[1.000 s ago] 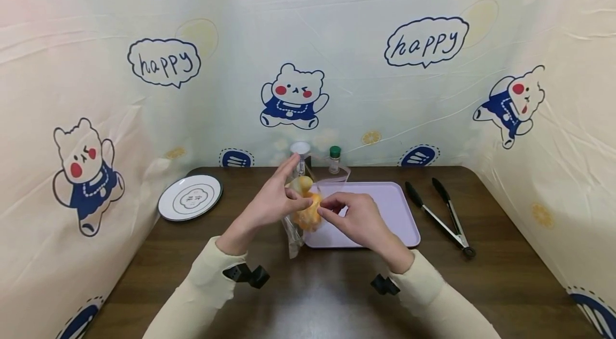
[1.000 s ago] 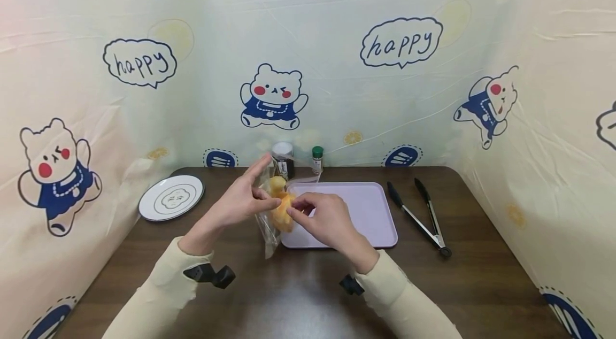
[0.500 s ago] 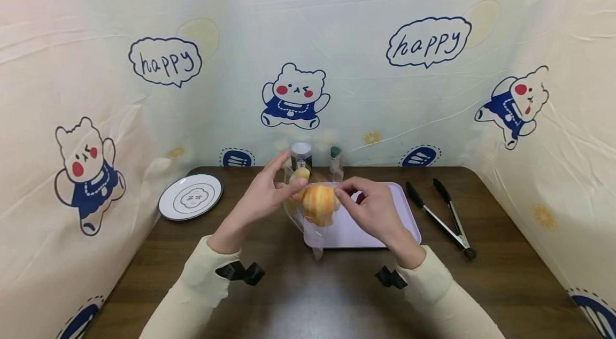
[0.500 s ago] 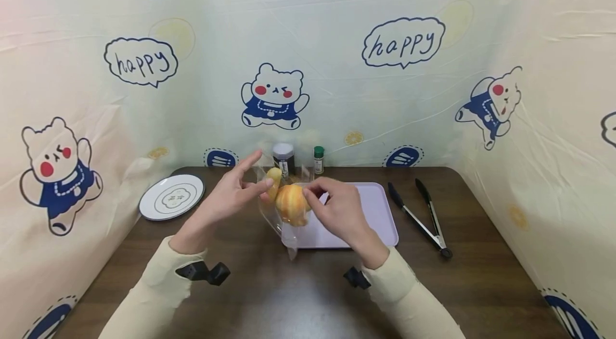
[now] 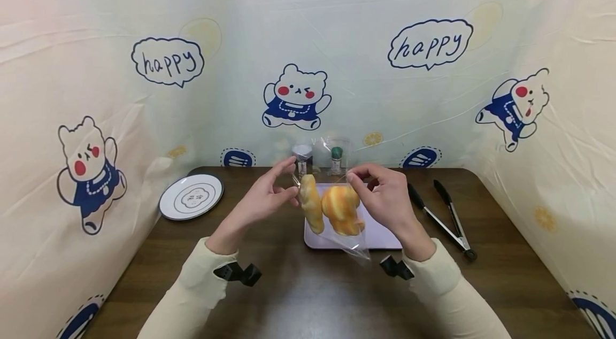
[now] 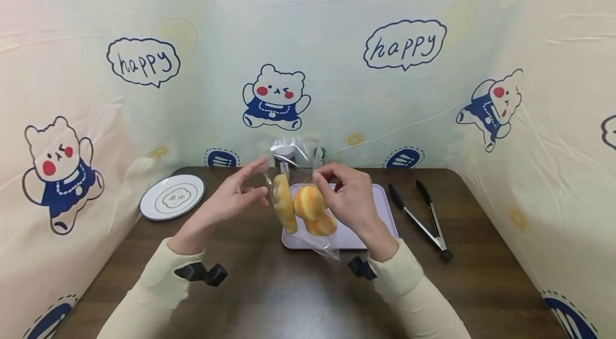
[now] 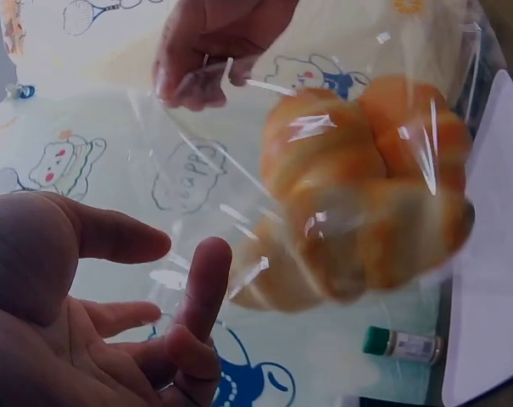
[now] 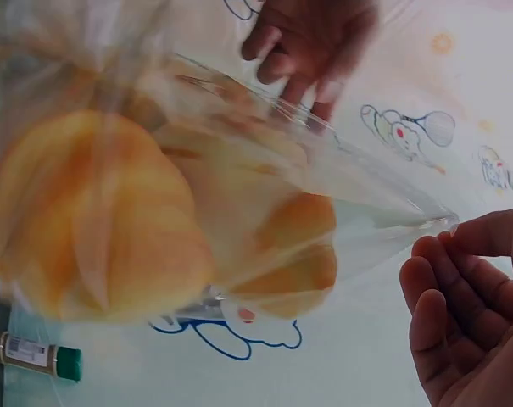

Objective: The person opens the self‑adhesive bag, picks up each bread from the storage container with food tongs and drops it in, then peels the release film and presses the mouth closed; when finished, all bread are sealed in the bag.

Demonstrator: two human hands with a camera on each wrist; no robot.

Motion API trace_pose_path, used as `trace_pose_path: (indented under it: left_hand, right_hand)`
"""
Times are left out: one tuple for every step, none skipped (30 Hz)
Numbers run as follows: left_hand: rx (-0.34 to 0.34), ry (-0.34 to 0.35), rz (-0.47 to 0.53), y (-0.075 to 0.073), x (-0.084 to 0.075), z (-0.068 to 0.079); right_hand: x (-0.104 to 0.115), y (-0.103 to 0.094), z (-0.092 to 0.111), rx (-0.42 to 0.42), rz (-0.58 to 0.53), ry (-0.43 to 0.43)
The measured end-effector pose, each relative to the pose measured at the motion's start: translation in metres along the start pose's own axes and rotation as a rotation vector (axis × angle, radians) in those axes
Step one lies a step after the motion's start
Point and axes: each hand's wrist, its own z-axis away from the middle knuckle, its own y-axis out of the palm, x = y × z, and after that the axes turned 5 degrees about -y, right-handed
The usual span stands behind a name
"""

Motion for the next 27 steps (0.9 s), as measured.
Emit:
trace_pose_path:
  left_hand:
    - [0.001,0.01,0.01,0.0,0.002,-0.001]
    - [0.002,0.015,0.02,0.001,0.004,-0.002]
    - [0.004,0.016,0.028,0.001,0.007,-0.003]
    - [0.004,0.014,0.03,0.001,0.009,-0.004]
    - [0.004,0.008,0.033,0.001,0.01,-0.005]
    - [0.004,0.003,0.035,0.001,0.012,-0.006]
    - [0.003,-0.001,0.03,0.001,0.014,-0.007]
    - [0.003,-0.003,0.024,0.001,0.015,-0.007]
    - [0.006,0.0,0.018,0.001,0.017,-0.008]
    - [0.01,0.0,0.015,0.001,0.018,-0.009]
    - [0.019,-0.002,0.021,0.0,0.019,-0.01]
    - [0.028,-0.007,0.03,0.0,0.021,-0.011]
    - [0.039,-0.016,0.047,0.0,0.022,-0.012]
    - [0.053,-0.023,0.068,0.001,0.022,-0.013]
    - [0.069,-0.027,0.09,0.001,0.023,-0.014]
    - [0.08,-0.041,0.115,0.002,0.024,-0.015]
    - [0.088,-0.048,0.133,0.002,0.024,-0.015]
    - [0.092,-0.05,0.148,0.003,0.024,-0.016]
    - [0.096,-0.049,0.158,0.004,0.025,-0.017]
    - [0.096,-0.044,0.161,0.005,0.024,-0.017]
    - [0.091,-0.039,0.16,0.005,0.024,-0.018]
    - [0.085,-0.038,0.161,0.006,0.024,-0.018]
    - [0.078,-0.033,0.159,0.007,0.023,-0.018]
    - [0.072,-0.031,0.163,0.008,0.023,-0.018]
    - [0.065,-0.029,0.163,0.009,0.023,-0.018]
    - [0.059,-0.028,0.163,0.009,0.023,-0.018]
    - [0.053,-0.027,0.164,0.01,0.022,-0.018]
  right_hand:
    - [0.0,-0.002,0.0,0.0,-0.003,0.0]
    - [0.001,-0.003,-0.001,0.001,-0.01,0.002]
    - [0.001,-0.005,-0.001,0.005,-0.017,0.003]
    - [0.002,-0.007,-0.001,0.007,-0.024,0.002]
    - [0.002,-0.008,-0.001,0.011,-0.032,0.002]
    - [0.003,-0.01,-0.001,0.016,-0.041,0.004]
    - [0.003,-0.011,-0.001,0.02,-0.049,0.003]
    - [0.003,-0.013,-0.001,0.025,-0.055,0.001]
    - [0.004,-0.014,-0.001,0.03,-0.064,0.001]
    - [0.004,-0.016,-0.001,0.034,-0.071,0.0]
    - [0.004,-0.017,-0.001,0.039,-0.077,0.0]
    - [0.004,-0.018,-0.001,0.044,-0.082,0.0]
    - [0.004,-0.019,-0.001,0.045,-0.085,-0.002]
    - [0.004,-0.02,-0.001,0.047,-0.089,-0.002]
    - [0.004,-0.021,0.0,0.046,-0.094,0.0]
    - [0.004,-0.021,0.0,0.046,-0.095,0.0]
    - [0.003,-0.022,0.0,0.045,-0.096,0.003]
    - [0.003,-0.023,0.0,0.043,-0.097,0.006]
    - [0.003,-0.023,0.0,0.039,-0.098,0.008]
    - [0.002,-0.024,0.0,0.037,-0.1,0.01]
    - [0.002,-0.024,0.0,0.034,-0.101,0.011]
    - [0.002,-0.024,0.0,0.032,-0.101,0.012]
    - [0.002,-0.024,0.0,0.03,-0.104,0.012]
    - [0.001,-0.024,0.0,0.029,-0.104,0.011]
    - [0.001,-0.024,0.0,0.029,-0.105,0.009]
    - [0.001,-0.025,0.0,0.03,-0.107,0.008]
    - [0.0,-0.025,0.0,0.03,-0.107,0.005]
